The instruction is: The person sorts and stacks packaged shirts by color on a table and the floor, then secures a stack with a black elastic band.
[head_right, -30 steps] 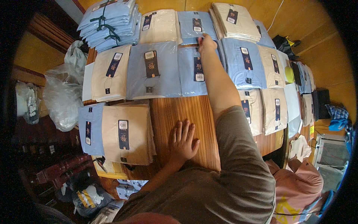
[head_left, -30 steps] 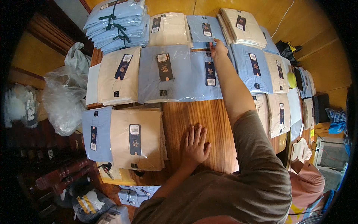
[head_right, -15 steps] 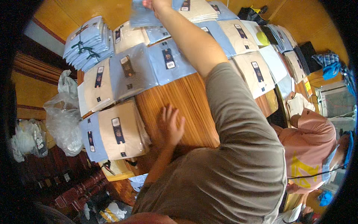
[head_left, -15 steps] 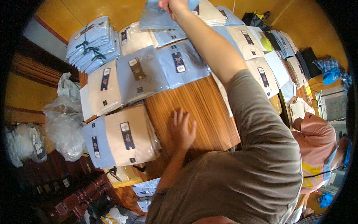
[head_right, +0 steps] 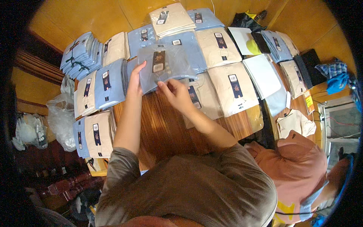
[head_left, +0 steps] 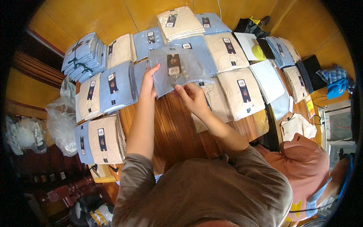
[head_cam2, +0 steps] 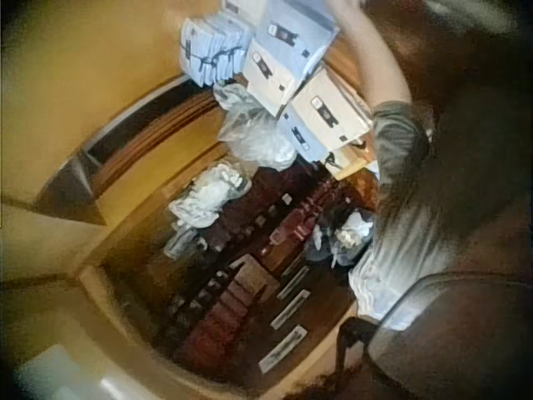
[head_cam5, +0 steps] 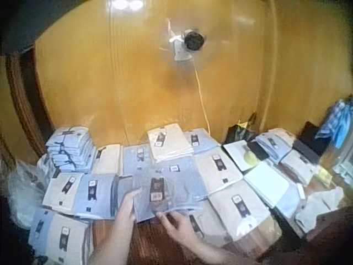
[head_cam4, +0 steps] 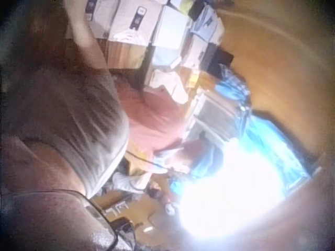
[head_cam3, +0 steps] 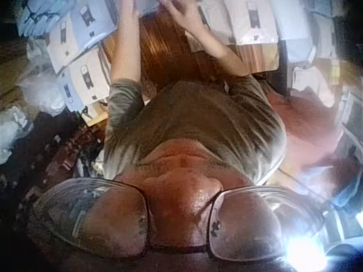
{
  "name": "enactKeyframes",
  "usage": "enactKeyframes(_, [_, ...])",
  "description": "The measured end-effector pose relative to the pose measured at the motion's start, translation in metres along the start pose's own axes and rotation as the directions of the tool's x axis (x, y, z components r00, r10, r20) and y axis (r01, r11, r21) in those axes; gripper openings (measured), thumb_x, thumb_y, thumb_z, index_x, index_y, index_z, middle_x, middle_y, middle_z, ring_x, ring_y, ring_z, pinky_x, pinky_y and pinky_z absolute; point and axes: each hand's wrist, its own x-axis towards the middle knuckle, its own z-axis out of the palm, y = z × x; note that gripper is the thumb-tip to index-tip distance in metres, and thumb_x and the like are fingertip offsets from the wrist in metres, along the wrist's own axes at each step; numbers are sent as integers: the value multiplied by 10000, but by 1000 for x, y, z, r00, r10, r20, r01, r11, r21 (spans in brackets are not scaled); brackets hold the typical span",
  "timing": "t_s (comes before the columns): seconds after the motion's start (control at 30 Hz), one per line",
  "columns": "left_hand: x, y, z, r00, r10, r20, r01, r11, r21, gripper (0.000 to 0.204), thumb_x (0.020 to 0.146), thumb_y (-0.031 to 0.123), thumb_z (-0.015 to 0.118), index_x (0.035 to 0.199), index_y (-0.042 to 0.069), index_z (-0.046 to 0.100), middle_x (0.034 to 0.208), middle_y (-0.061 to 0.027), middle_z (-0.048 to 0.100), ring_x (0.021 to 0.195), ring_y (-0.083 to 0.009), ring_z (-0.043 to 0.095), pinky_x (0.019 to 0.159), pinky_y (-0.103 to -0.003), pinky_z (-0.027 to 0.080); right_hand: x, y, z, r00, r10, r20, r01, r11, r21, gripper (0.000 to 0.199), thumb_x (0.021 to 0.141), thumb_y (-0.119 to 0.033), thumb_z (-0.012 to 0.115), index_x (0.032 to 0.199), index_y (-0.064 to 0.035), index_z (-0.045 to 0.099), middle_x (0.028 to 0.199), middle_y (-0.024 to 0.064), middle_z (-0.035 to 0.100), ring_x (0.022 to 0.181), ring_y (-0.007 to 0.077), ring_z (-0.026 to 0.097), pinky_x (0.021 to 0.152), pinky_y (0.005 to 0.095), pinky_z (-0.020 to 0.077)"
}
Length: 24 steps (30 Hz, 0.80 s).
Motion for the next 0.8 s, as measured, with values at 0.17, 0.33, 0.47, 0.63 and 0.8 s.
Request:
enactKeyframes(0.17, [60,-23,0,995,85,-44,-69,957,280,471,959,143,688,1393,37,538,1275,-126,655,1152,-247,633,987,-409,517,-32,61,-54,900,435,-9,-382,800,463,418,1010,-227,679,1273,75,560,1147,162,653,1034,199,660,856,297,564])
enactKeyframes(0.33, [95,-29,-16,962,150,-229,28,778,627,380,942,153,710,1282,8,622,1154,-108,693,1071,-197,651,862,-353,547,-4,64,-97,838,479,-261,-264,774,576,567,989,-161,680,1424,91,418,1385,157,535,1192,220,584,978,320,514])
enactKeyframes(0.47, [108,-37,-34,966,-1,-257,111,905,410,528,906,233,767,1302,-54,569,1180,-153,674,1032,-244,685,879,-351,568,31,85,-101,816,511,-270,-124,611,782,509,929,-28,684,1375,79,463,1353,154,563,1213,263,575,1051,373,474])
enactKeyframes(0.63, [103,-17,8,944,-185,-272,293,849,440,727,861,317,811,1371,-95,496,1269,-214,636,1102,-293,686,924,-405,585,54,87,-89,754,615,-231,-125,480,868,525,894,7,720,1369,62,502,1334,153,594,1189,277,597,1037,395,490])
enactKeyframes(0.8, [110,-19,-2,932,-259,-255,358,776,520,780,876,357,794,1408,-115,472,1312,-233,629,1131,-293,685,905,-424,605,59,84,-85,744,640,-193,-209,497,843,586,850,31,752,1376,63,495,1345,163,593,1220,295,591,1052,415,496])
